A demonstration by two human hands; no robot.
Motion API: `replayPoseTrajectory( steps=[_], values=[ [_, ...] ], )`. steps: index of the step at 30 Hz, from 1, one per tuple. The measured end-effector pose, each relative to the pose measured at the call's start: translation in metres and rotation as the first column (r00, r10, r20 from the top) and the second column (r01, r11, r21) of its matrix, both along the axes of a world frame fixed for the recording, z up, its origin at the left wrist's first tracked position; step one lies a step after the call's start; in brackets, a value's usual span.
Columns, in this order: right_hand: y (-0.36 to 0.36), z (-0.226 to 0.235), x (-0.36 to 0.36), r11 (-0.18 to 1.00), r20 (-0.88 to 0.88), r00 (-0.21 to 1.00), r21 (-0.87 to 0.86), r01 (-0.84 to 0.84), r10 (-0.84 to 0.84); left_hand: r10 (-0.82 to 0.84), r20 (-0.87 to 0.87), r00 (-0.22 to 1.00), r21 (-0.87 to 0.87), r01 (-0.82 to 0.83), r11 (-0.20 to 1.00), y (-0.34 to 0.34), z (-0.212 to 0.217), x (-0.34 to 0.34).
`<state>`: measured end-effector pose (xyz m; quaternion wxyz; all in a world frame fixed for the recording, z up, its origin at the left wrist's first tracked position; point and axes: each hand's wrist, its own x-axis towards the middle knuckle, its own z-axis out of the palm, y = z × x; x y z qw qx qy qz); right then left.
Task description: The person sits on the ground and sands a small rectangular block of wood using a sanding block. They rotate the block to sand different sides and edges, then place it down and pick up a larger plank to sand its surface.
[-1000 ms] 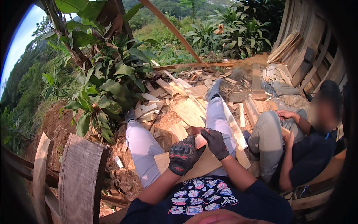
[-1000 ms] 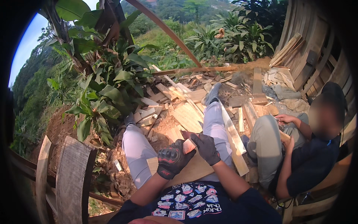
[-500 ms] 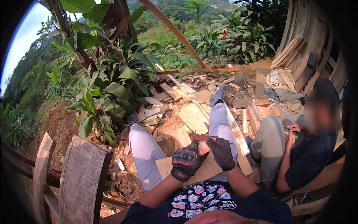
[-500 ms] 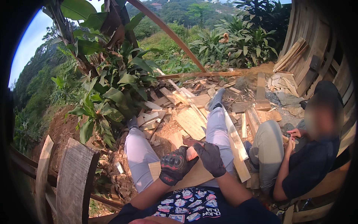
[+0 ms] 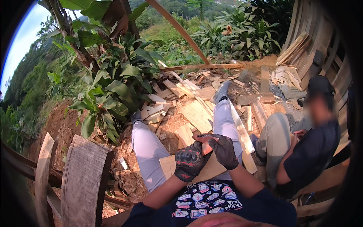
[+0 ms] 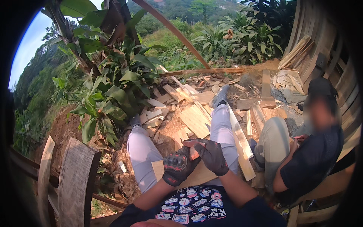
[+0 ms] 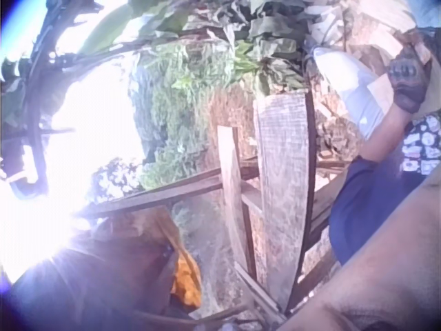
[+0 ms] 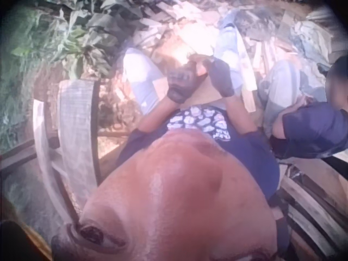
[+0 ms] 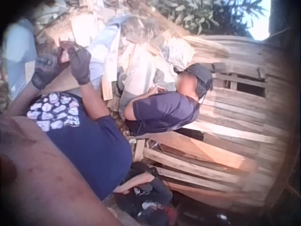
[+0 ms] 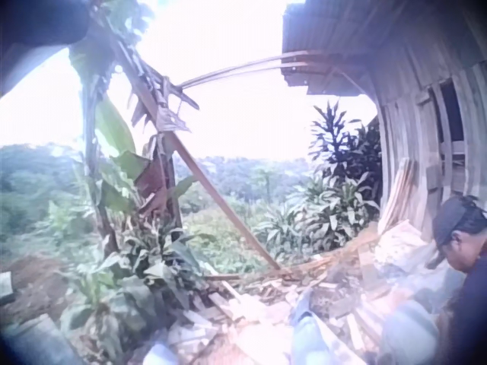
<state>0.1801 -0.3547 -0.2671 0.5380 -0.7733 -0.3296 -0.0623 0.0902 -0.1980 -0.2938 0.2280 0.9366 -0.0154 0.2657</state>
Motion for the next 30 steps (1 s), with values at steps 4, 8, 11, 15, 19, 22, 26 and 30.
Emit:
replayPoseTrajectory(
  steps=[4, 8, 11, 15, 19, 22, 26, 30],
  values=[
    [-0.013, -0.089, 0.046, 0.995, 0.208, 0.978, -0.090, 0.046, -0.027, -0.004, -0.130, 0.992, -0.084, -0.007, 0.996, -0.007, 0.021, 0.010],
    [-0.007, -0.048, 0.029, 0.989, 0.079, 0.997, -0.148, 0.017, -0.005, 0.007, -0.013, 1.000, -0.019, -0.007, 1.000, 0.002, -0.006, 0.006],
    [-0.001, 0.016, -0.001, 0.995, -0.069, 0.994, -0.048, -0.087, 0.084, 0.017, 0.080, 0.997, 0.016, -0.018, 1.000, 0.002, 0.000, 0.002],
    [-0.001, -0.023, 0.026, 0.995, 0.050, 0.997, -0.083, -0.046, 0.050, 0.031, -0.088, 0.996, -0.070, -0.037, 0.997, 0.000, 0.009, 0.007],
    [-0.007, -0.068, 0.037, 0.982, 0.040, 0.999, -0.190, 0.002, 0.005, 0.055, -0.080, 0.995, -0.007, -0.056, 0.998, 0.000, 0.021, 0.006],
    [0.005, 0.037, -0.010, 0.988, -0.035, 0.988, -0.035, -0.149, 0.148, 0.030, 0.064, 0.997, 0.005, -0.030, 1.000, 0.006, -0.008, 0.002],
    [-0.007, -0.012, 0.014, 0.978, 0.045, 0.995, -0.196, -0.075, 0.086, 0.039, -0.019, 0.999, -0.040, -0.039, 0.998, -0.003, 0.013, 0.001],
    [-0.009, -0.091, 0.052, 0.989, 0.494, 0.869, -0.140, 0.040, 0.035, 0.041, -0.090, 0.995, -0.086, -0.049, 0.995, -0.005, 0.025, 0.009]
  ],
)
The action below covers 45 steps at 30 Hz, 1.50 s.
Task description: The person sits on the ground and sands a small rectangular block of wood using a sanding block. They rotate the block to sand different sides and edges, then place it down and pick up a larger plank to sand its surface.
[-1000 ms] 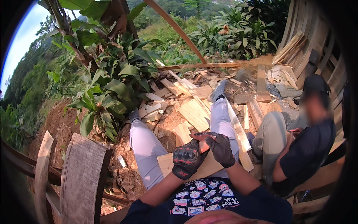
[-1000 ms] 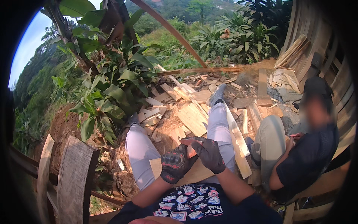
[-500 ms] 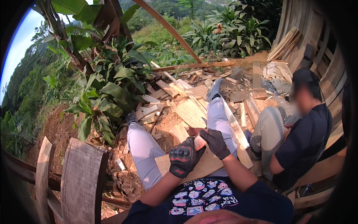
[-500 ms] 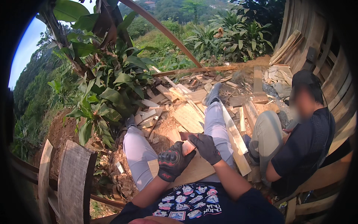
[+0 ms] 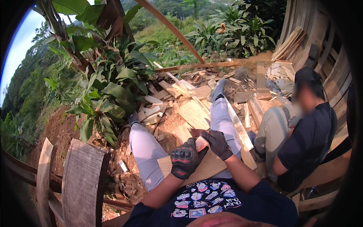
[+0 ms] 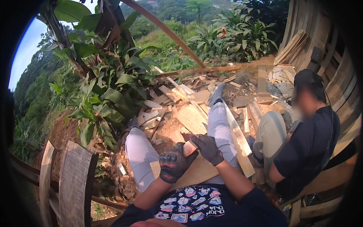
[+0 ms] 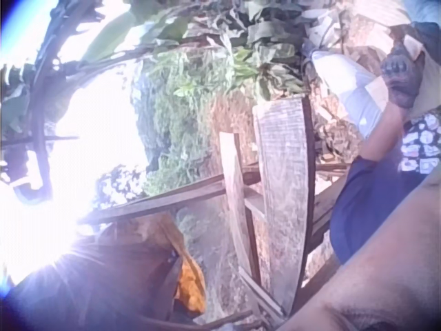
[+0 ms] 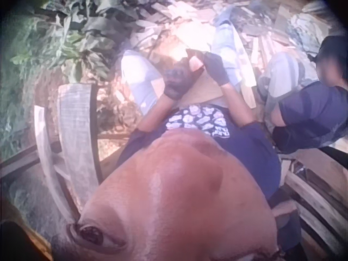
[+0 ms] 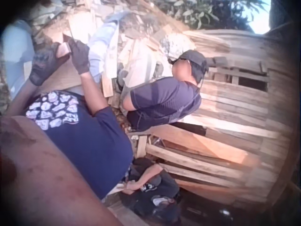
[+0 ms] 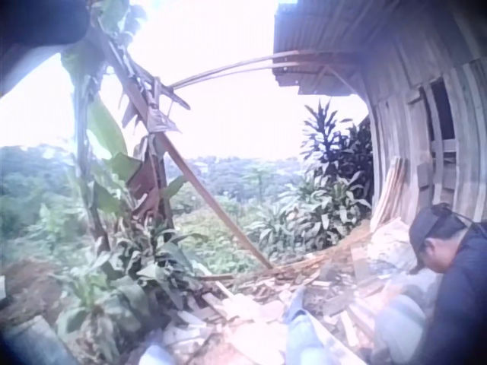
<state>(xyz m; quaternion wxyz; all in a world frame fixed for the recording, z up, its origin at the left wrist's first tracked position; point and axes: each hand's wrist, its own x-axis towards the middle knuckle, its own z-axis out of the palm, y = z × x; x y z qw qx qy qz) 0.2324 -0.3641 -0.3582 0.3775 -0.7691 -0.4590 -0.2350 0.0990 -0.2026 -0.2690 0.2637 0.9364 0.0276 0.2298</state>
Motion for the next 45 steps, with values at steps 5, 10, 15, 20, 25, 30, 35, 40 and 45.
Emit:
replayPoseTrajectory(
  steps=[5, 10, 15, 20, 25, 30, 35, 40, 45],
  values=[
    [0.008, 0.117, -0.055, 0.994, -0.516, 0.850, 0.075, -0.080, 0.107, -0.004, 0.123, 0.992, 0.102, -0.009, 0.995, 0.002, -0.022, -0.009],
    [0.000, 0.042, -0.016, 0.999, -0.581, 0.814, 0.017, 0.034, -0.018, -0.001, 0.027, 1.000, 0.040, 0.000, 0.999, -0.005, -0.001, 0.000],
    [0.008, 0.084, -0.053, 0.997, -0.510, 0.858, 0.012, 0.080, -0.063, 0.036, 0.069, 0.997, 0.050, -0.039, 0.998, -0.001, -0.012, -0.010],
    [-0.001, 0.030, -0.012, 0.999, -0.334, 0.943, -0.042, -0.006, -0.008, 0.016, 0.060, 0.998, 0.001, -0.016, 1.000, -0.006, -0.009, -0.004],
    [0.013, 0.043, -0.035, 0.995, -0.582, 0.810, 0.014, 0.102, -0.075, 0.059, -0.031, 0.998, -0.039, -0.060, 0.997, 0.001, -0.014, -0.003],
    [0.027, 0.079, -0.058, 0.993, -0.413, 0.906, 0.105, -0.053, 0.092, 0.064, -0.012, 0.998, -0.012, -0.064, 0.998, 0.012, -0.018, -0.013],
    [0.017, -0.009, -0.010, 0.986, -0.154, 0.976, -0.086, 0.140, -0.152, 0.145, -0.165, 0.976, 0.052, -0.138, 0.989, -0.001, 0.003, -0.002],
    [-0.024, -0.035, 0.030, 0.950, -0.740, 0.596, -0.241, 0.199, -0.313, 0.132, -0.177, 0.975, 0.001, -0.134, 0.991, -0.002, 0.001, 0.000],
    [-0.038, -0.047, 0.073, 0.949, -0.872, 0.376, -0.299, 0.100, -0.314, 0.194, -0.272, 0.943, -0.117, -0.233, 0.965, 0.005, 0.009, 0.004]
  ],
)
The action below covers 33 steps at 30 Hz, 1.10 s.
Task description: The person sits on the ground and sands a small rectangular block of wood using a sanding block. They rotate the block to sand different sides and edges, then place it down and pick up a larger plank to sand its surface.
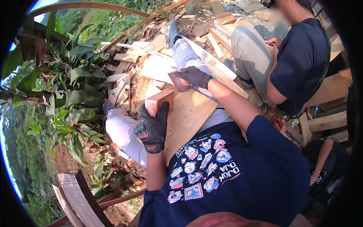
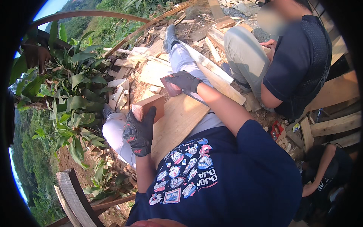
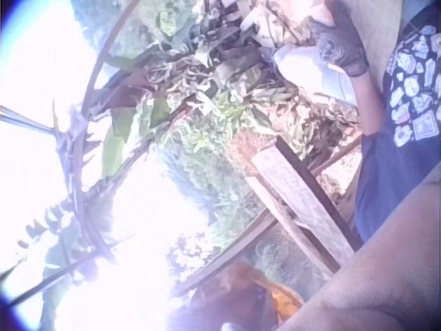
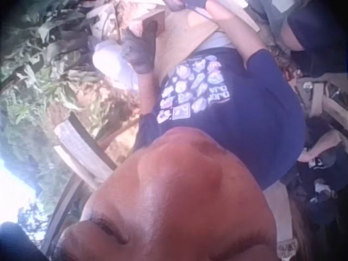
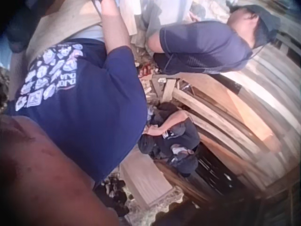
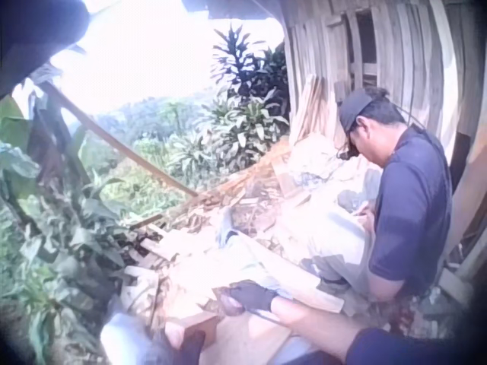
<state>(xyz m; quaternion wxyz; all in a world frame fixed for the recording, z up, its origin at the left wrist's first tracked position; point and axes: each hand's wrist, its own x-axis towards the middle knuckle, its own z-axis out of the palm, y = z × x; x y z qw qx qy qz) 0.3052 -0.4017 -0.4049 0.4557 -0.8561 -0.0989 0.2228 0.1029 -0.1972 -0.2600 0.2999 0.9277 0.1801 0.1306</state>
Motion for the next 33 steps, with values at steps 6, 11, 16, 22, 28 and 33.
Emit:
replayPoseTrajectory(
  steps=[6, 11, 16, 22, 28, 33],
  values=[
    [0.027, -0.055, 0.006, 0.773, -0.468, 0.859, 0.459, 0.439, -0.209, -0.073, -0.060, 0.995, -0.061, 0.070, 0.996, 0.013, 0.007, 0.006],
    [0.043, -0.065, -0.010, 0.620, -0.638, 0.770, 0.597, 0.510, -0.019, -0.094, -0.037, 0.995, -0.019, 0.094, 0.995, 0.043, 0.017, 0.002],
    [0.093, -0.071, -0.014, 0.660, -0.534, 0.845, 0.634, 0.403, -0.003, -0.134, 0.084, 0.987, 0.015, 0.134, 0.991, 0.070, 0.042, -0.017],
    [0.123, -0.124, 0.017, 0.768, -0.542, 0.825, 0.593, 0.242, 0.158, 0.009, 0.019, 1.000, -0.017, -0.009, 1.000, 0.080, 0.029, -0.005],
    [0.140, -0.153, 0.037, 0.858, -0.285, 0.915, 0.500, -0.113, 0.286, -0.122, 0.029, 0.992, -0.021, 0.123, 0.992, 0.079, 0.032, 0.005],
    [0.157, -0.117, 0.047, 0.859, -0.233, 0.880, 0.421, -0.292, 0.414, -0.001, -0.042, 0.999, -0.077, -0.002, 0.997, 0.089, 0.026, -0.003]
  ],
)
